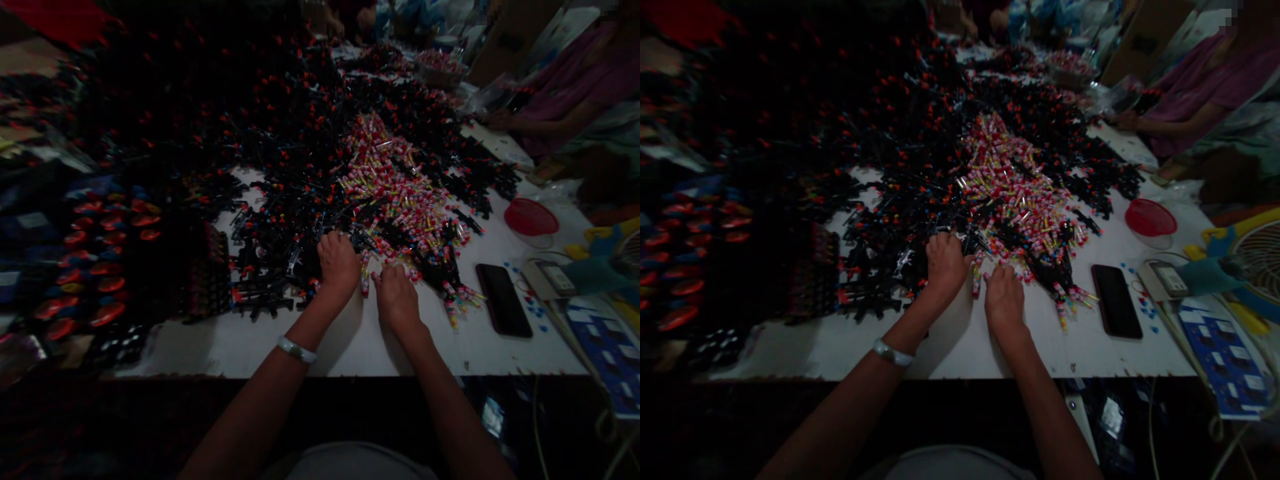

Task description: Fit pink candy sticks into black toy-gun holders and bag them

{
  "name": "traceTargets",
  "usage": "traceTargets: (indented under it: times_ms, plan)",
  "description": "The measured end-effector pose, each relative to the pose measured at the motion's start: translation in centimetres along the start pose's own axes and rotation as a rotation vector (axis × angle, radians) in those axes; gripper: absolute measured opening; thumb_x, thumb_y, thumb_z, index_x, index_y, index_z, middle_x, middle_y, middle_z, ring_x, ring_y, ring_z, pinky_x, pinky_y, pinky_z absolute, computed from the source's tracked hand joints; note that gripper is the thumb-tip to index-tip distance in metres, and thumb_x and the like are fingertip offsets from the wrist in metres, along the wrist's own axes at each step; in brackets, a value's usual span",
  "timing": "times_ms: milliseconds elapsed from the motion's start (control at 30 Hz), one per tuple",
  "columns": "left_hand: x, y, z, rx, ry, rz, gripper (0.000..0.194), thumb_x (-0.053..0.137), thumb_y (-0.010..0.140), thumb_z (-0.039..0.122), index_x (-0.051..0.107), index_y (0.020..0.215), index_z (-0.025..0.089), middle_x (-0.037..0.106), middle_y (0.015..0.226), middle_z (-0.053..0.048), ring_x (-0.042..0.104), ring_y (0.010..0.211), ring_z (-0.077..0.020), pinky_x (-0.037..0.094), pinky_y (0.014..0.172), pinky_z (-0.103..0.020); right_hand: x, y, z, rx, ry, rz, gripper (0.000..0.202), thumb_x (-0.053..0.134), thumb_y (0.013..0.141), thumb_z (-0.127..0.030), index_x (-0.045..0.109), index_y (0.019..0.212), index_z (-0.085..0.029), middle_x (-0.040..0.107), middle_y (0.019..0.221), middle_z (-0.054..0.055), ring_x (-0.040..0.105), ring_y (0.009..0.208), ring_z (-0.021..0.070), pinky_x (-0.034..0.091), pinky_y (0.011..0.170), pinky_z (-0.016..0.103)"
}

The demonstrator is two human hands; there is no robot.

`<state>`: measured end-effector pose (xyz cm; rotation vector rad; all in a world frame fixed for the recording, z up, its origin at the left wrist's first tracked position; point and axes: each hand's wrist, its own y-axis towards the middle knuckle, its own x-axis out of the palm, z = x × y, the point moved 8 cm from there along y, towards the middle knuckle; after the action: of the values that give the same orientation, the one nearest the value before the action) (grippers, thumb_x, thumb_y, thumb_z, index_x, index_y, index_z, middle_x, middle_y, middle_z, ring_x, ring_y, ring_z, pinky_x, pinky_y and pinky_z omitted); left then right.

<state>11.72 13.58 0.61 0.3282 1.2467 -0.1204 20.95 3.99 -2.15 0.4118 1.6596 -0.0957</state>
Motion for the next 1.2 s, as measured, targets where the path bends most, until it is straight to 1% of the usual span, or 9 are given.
traceTargets:
  times_ms: [200,400,500,633,800,933,1033,1133,1200]
  plan:
    - [-1.1,-0.3,-1.2,0.126,-0.032,0.033,0.019,0.047,0.086,0.016,0.065,0.088,0.013,0.064,0.094,-0.012,0.053,0.095,-0.0274,0.039,0.084,-0.038,-1.0,-1.1,0.5,-0.209,0.238,0.110,0.014,0.040,0.092,-0.015,0.053,0.096,-0.014,0.055,0.091,0.011,0.050,0.084,0.0230,0.041,0.075,0.035]
    - [-1.1,-0.7,-2.2,0.136,-0.100,0.005,0.012,0.056,0.084,0.021,0.066,0.087,0.015,0.066,0.093,-0.010,0.055,0.094,-0.0273,0.040,0.082,-0.038,0.4,-2.0,-1.8,-0.443,0.193,-0.032,0.021,0.045,0.088,-0.011,0.059,0.102,-0.018,0.056,0.089,0.009,0.049,0.085,0.0230,0.043,0.076,0.035]
    - [-1.3,-1.2,-2.3,0.143,-0.150,0.023,0.008,0.062,0.080,0.019,0.065,0.086,0.015,0.065,0.095,-0.010,0.055,0.096,-0.0272,0.040,0.084,-0.038,-0.3,-1.5,-0.9,-0.322,0.368,0.036,0.017,0.042,0.089,-0.013,0.058,0.095,-0.016,0.057,0.092,0.010,0.052,0.091,0.0237,0.044,0.080,0.037]
    - [-2.6,-2.5,-2.7,0.179,-0.293,0.045,0.006,0.062,0.080,0.017,0.064,0.086,0.016,0.066,0.092,-0.007,0.056,0.092,-0.0242,0.041,0.083,-0.036,-1.0,-1.1,2.3,0.053,0.829,0.083,0.020,0.043,0.092,-0.028,0.050,0.109,-0.020,0.061,0.089,0.004,0.059,0.075,0.0167,0.047,0.068,0.030]
    - [-2.7,-4.6,-3.2,0.252,-0.486,-0.188,0.007,0.062,0.078,0.015,0.065,0.079,0.020,0.068,0.081,-0.003,0.059,0.082,-0.0209,0.042,0.078,-0.035,-1.2,-1.2,2.8,0.257,1.103,-0.017,0.025,0.055,0.086,-0.041,0.057,0.100,-0.019,0.049,0.054,-0.007,0.047,0.049,0.0104,0.038,0.050,0.021]
    - [-3.5,-6.5,-5.5,-0.025,-0.961,-0.098,0.020,0.065,0.077,0.023,0.064,0.097,0.024,0.067,0.094,-0.002,0.060,0.088,-0.0177,0.044,0.081,-0.032,-0.4,-2.5,1.7,0.380,1.372,-0.113,0.026,0.059,0.084,-0.044,0.055,0.081,-0.019,0.051,0.054,-0.007,0.046,0.045,0.0083,0.037,0.047,0.020]
    - [-1.6,-9.2,-6.5,-0.346,-1.364,-0.099,0.043,0.070,0.073,0.029,0.057,0.113,0.024,0.066,0.099,-0.001,0.061,0.086,-0.0148,0.047,0.079,-0.029,0.7,-4.4,0.1,0.483,1.648,-0.146,0.027,0.058,0.084,-0.046,0.052,0.083,-0.020,0.055,0.062,-0.005,0.049,0.046,0.0082,0.039,0.045,0.020]
    - [0.9,-12.0,-5.4,-0.501,-1.488,-0.259,0.030,0.072,0.070,0.031,0.065,0.096,0.018,0.068,0.086,-0.001,0.061,0.080,-0.0144,0.047,0.079,-0.027,1.4,-6.1,-2.3,0.410,1.648,-0.291,0.025,0.054,0.087,-0.044,0.052,0.087,-0.020,0.054,0.060,-0.006,0.048,0.045,0.0078,0.039,0.045,0.020]
    - [1.6,-13.1,-5.4,-0.550,-1.473,-0.260,0.020,0.071,0.071,0.033,0.068,0.081,0.016,0.069,0.079,-0.001,0.061,0.079,-0.0147,0.046,0.080,-0.026,1.6,-6.8,-2.8,0.337,1.500,-0.356,0.025,0.054,0.087,-0.042,0.051,0.097,-0.020,0.054,0.060,-0.006,0.048,0.046,0.0086,0.039,0.045,0.019]
